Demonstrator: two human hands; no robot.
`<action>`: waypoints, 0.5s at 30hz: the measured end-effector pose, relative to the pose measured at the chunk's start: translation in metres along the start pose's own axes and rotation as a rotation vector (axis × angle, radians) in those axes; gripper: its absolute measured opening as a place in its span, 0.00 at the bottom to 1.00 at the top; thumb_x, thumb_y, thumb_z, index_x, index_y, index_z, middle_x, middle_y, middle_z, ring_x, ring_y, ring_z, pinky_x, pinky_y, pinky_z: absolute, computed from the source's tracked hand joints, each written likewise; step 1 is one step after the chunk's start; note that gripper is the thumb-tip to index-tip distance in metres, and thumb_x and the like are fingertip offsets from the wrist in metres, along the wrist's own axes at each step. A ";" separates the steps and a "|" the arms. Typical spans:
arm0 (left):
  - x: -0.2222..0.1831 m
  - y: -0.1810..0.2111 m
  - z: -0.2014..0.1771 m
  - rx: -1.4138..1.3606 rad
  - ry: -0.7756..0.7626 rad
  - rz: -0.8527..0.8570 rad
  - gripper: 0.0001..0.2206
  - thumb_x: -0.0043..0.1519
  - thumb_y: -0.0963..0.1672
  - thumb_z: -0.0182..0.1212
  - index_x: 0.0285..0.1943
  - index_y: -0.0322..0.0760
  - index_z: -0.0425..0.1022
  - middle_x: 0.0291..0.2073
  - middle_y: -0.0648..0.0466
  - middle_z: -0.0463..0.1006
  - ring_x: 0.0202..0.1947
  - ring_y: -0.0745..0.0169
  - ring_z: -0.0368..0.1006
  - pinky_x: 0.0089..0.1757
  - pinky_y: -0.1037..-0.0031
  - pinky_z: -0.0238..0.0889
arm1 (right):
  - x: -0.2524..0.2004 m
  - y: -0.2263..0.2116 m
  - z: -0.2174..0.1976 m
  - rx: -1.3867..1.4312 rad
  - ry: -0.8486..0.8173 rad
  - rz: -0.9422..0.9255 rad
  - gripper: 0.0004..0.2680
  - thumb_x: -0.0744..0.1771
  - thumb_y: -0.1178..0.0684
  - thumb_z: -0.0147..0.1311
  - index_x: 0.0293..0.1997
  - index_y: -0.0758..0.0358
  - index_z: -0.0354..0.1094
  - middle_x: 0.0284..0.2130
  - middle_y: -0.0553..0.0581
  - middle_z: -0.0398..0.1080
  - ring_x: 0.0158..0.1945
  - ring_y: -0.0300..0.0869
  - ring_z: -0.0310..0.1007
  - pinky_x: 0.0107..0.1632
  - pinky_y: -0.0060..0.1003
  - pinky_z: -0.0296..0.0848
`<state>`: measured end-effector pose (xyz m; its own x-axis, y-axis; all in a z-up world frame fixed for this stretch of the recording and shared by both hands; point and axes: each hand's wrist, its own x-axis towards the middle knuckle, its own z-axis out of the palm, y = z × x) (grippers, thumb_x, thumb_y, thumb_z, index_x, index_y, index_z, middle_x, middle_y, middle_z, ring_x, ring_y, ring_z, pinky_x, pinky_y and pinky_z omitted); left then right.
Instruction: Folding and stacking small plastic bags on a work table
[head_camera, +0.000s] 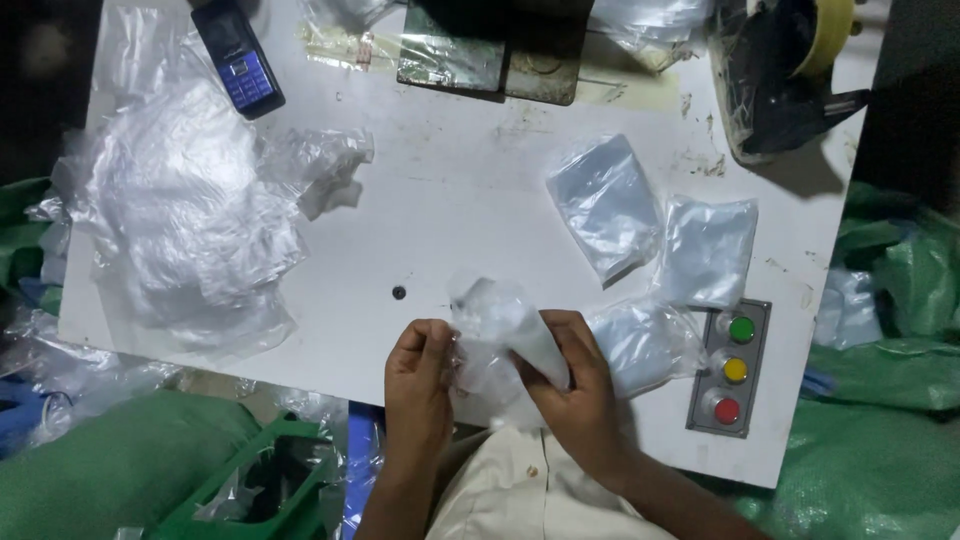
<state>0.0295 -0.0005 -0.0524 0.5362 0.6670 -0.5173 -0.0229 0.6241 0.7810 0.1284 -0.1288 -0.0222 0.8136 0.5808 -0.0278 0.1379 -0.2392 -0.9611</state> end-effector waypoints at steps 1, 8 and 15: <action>-0.003 -0.002 0.002 -0.004 0.008 0.002 0.09 0.66 0.47 0.62 0.34 0.41 0.74 0.22 0.60 0.71 0.21 0.72 0.63 0.24 0.78 0.59 | -0.005 0.000 -0.003 0.000 -0.009 -0.001 0.10 0.65 0.58 0.62 0.49 0.65 0.72 0.44 0.52 0.69 0.41 0.38 0.72 0.42 0.28 0.69; -0.025 -0.016 0.011 0.349 0.155 0.495 0.01 0.61 0.40 0.63 0.39 0.37 0.75 0.30 0.54 0.77 0.30 0.67 0.71 0.34 0.77 0.65 | -0.018 -0.003 0.010 -0.904 -0.512 -0.426 0.29 0.59 0.66 0.52 0.70 0.60 0.57 0.55 0.64 0.69 0.37 0.47 0.76 0.30 0.39 0.77; -0.017 0.010 0.008 1.198 -0.026 1.452 0.04 0.62 0.42 0.67 0.37 0.34 0.80 0.18 0.52 0.69 0.17 0.58 0.61 0.26 0.64 0.56 | 0.009 -0.024 -0.004 -0.475 -0.442 -0.237 0.16 0.62 0.66 0.55 0.56 0.66 0.63 0.50 0.61 0.63 0.48 0.52 0.74 0.46 0.43 0.77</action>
<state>0.0271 -0.0085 -0.0333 0.6551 0.3329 0.6782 0.1063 -0.9294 0.3535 0.1343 -0.1209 0.0019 0.4381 0.8981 -0.0387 0.5981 -0.3233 -0.7333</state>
